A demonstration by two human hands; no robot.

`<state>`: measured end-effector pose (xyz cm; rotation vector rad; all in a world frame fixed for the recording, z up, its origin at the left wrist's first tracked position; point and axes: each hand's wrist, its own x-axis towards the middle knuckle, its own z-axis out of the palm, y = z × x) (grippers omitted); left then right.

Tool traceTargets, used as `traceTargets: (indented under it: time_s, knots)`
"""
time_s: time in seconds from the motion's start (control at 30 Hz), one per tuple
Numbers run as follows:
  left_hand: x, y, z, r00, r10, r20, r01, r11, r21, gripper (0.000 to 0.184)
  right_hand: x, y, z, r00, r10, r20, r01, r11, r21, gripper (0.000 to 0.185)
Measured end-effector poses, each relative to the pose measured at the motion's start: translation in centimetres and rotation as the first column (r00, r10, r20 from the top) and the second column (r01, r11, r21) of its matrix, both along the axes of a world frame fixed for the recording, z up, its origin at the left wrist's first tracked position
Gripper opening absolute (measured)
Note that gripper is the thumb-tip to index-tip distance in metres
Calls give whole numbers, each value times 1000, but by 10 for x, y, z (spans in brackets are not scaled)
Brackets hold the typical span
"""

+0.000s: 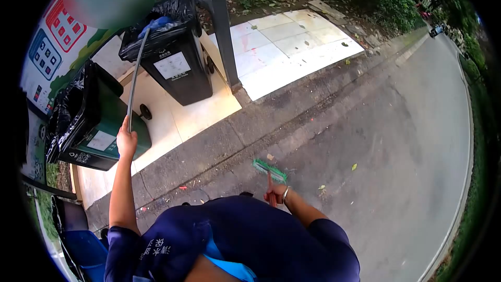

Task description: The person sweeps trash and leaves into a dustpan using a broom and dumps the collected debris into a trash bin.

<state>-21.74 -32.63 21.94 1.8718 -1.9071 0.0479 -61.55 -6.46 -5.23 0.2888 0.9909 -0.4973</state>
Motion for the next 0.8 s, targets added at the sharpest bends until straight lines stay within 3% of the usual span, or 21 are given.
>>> traceTargets:
  time_s: [0.1, 0.2, 0.3, 0.33, 0.43, 0.5, 0.57, 0.6, 0.73, 0.8]
  knots:
    - [4, 5, -6, 1000, 27, -15, -28, 999, -42, 56, -7, -8, 11, 982, -188, -3, 188, 980, 70, 4]
    - [-6, 16, 2, 983, 129, -130, -124, 991, 44, 51, -8, -2, 9, 988, -72, -135, 66, 997, -43, 6]
    - [2, 17, -8, 895, -21, -446, -68, 981, -184, 46, -7, 0, 18, 995, -28, -91, 37, 994, 104, 12]
    - [4, 18, -8, 846, -51, -531, -55, 982, -181, 45, -8, 1, 19, 995, -31, -98, 42, 993, 112, 12]
    - [10, 20, -6, 711, -180, -680, 5, 968, -251, 43, -6, -1, 32, 986, 88, -139, -73, 991, 110, 17]
    - [16, 19, -5, 672, -248, -698, 21, 948, -316, 42, -3, -7, 46, 923, 262, -283, -270, 963, 11, 19]
    - [24, 21, -5, 639, -297, -709, 32, 932, -362, 41, -5, -12, 25, 900, 290, -327, -331, 941, -75, 18]
    - [26, 26, 0, 645, -279, -712, 7, 933, -359, 40, -5, -16, 15, 876, 315, -366, -395, 904, -167, 16]
    - [37, 74, 13, 576, -282, -767, -39, 928, -371, 36, 8, -42, 15, 841, 384, -381, -490, 839, -236, 13]
    - [52, 112, 5, 570, -236, -787, -117, 925, -362, 35, 22, -53, 26, 780, 362, -511, -553, 780, -293, 13]
